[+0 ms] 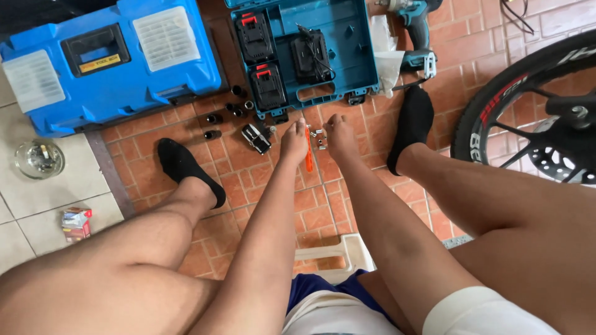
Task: The person sits on a low stool and assembles a red plastic tool holder by inserting metal sockets into its slots. The person picks up sockets from the floor and places them into the holder one by one.
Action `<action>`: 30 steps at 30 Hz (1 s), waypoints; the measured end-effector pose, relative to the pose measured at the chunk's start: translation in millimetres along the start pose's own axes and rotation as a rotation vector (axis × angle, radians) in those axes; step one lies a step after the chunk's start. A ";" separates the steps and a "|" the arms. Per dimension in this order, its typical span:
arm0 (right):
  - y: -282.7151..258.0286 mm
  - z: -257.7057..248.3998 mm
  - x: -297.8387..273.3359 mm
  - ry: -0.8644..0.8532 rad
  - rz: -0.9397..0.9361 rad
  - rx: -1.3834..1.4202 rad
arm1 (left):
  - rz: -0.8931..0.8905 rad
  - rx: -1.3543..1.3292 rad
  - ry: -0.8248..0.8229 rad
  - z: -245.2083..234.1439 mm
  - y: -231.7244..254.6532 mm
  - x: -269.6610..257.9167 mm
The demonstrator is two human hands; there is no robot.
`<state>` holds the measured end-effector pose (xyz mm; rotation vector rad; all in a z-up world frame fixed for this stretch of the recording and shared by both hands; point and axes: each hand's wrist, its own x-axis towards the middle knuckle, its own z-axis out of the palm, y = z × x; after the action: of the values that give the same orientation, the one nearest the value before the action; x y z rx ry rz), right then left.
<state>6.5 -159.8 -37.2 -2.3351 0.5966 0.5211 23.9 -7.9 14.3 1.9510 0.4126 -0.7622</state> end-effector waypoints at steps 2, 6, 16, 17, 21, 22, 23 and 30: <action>23.4 18.7 11.1 0.047 -0.117 -0.114 | -0.005 0.006 -0.021 3.5 -5.6 0.4; 22.6 21.5 10.8 0.053 -0.111 -0.159 | -0.006 0.032 -0.057 3.2 -6.0 -1.8; -0.6 44.0 14.7 -0.077 -0.086 0.117 | 0.017 0.055 -0.053 17.8 -7.9 8.8; 2.8 48.2 13.3 -0.026 -0.099 0.056 | 0.066 0.206 -0.087 18.4 -7.2 6.4; 66.3 90.6 19.9 0.161 -0.494 -0.478 | -0.148 0.089 -0.188 8.9 17.3 -33.9; 56.0 83.1 6.4 0.159 -0.490 -0.478 | -0.151 0.090 -0.192 14.3 9.9 -25.0; 45.4 76.0 -6.8 0.186 -0.325 -0.272 | -0.140 0.155 -0.182 19.6 2.1 -16.0; 2.5 37.7 -11.9 0.209 0.024 0.360 | 0.100 0.349 0.076 32.3 8.1 -2.1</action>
<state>-12.3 -132.5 -58.8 -2.0523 0.7487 0.1616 16.1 -40.1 10.2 2.3134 0.2352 -0.7342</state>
